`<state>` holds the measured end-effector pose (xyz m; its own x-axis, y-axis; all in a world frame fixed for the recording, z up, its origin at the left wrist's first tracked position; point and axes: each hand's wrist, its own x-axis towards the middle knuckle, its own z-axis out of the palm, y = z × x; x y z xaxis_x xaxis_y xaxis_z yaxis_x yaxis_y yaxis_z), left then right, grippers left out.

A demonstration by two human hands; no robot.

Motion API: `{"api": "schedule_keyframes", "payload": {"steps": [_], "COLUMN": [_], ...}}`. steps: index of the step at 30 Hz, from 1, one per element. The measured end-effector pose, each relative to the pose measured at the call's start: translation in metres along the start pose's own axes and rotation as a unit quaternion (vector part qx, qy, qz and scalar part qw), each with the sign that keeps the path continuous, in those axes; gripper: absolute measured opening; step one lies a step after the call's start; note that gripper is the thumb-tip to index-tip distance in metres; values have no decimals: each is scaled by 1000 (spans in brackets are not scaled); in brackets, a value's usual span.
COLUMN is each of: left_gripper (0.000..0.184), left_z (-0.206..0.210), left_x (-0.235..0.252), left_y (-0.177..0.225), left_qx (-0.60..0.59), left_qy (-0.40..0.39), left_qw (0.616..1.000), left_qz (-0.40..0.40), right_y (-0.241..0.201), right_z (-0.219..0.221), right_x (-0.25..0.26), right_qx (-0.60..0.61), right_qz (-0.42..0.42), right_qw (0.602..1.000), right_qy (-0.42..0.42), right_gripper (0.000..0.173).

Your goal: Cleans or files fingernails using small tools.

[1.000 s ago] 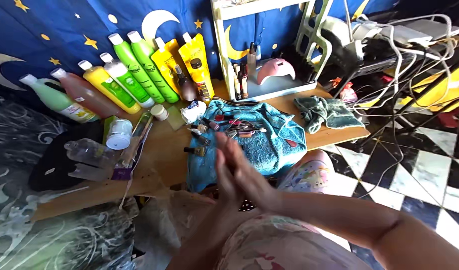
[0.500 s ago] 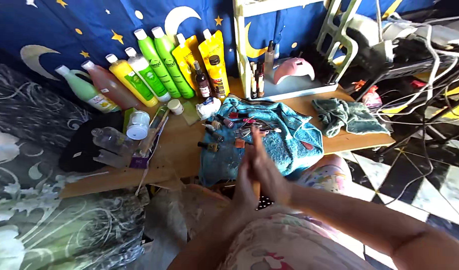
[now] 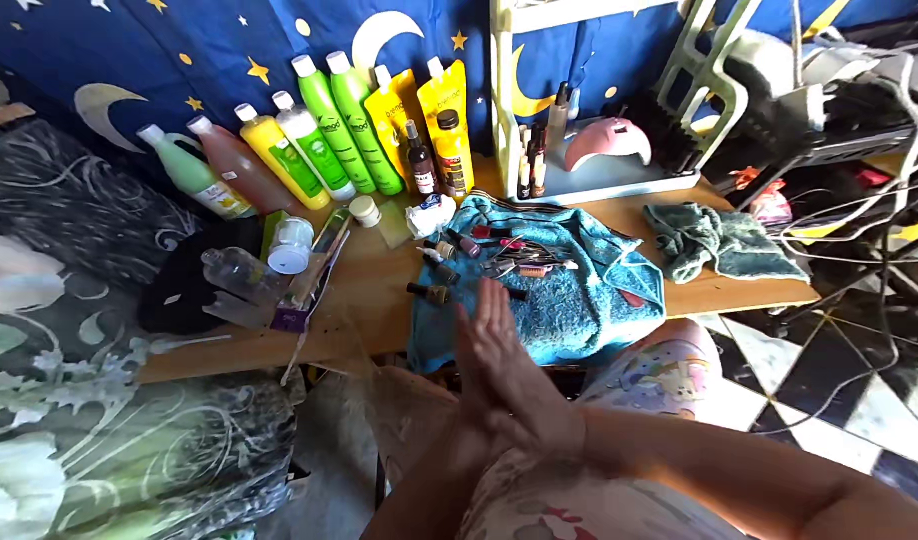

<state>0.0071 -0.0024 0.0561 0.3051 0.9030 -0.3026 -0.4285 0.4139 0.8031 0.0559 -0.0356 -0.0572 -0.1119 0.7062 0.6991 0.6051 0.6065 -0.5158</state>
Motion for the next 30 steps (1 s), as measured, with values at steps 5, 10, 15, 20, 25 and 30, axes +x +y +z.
{"api": "schedule_keyframes", "payload": {"steps": [5, 10, 15, 20, 25, 30], "left_gripper": [41, 36, 28, 32, 38, 53], "left_z": [-68, -85, -97, -91, -89, -112], "left_x": [15, 38, 54, 56, 60, 83], "left_y": [-70, -50, -44, -51, -53, -20], "left_qx": [19, 190, 270, 215, 200, 302], "left_qy": [-216, -121, -131, -164, -177, -90], "left_qw": [974, 931, 876, 888, 888, 880], "left_qz": [65, 288, 377, 372, 374, 355], "right_y": [61, 44, 25, 33, 41, 64], "right_z": [-38, -47, -51, -58, -58, -91], "right_x": [40, 24, 14, 19, 21, 42], "right_qx": [-76, 130, 444, 489, 501, 338], "right_qz": [74, 244, 402, 402, 369, 347], "right_qw": [991, 961, 801, 774, 783, 875], "right_qy": [80, 33, -12, -20, -32, -8], "right_gripper": [79, 43, 30, 21, 18, 20]}}
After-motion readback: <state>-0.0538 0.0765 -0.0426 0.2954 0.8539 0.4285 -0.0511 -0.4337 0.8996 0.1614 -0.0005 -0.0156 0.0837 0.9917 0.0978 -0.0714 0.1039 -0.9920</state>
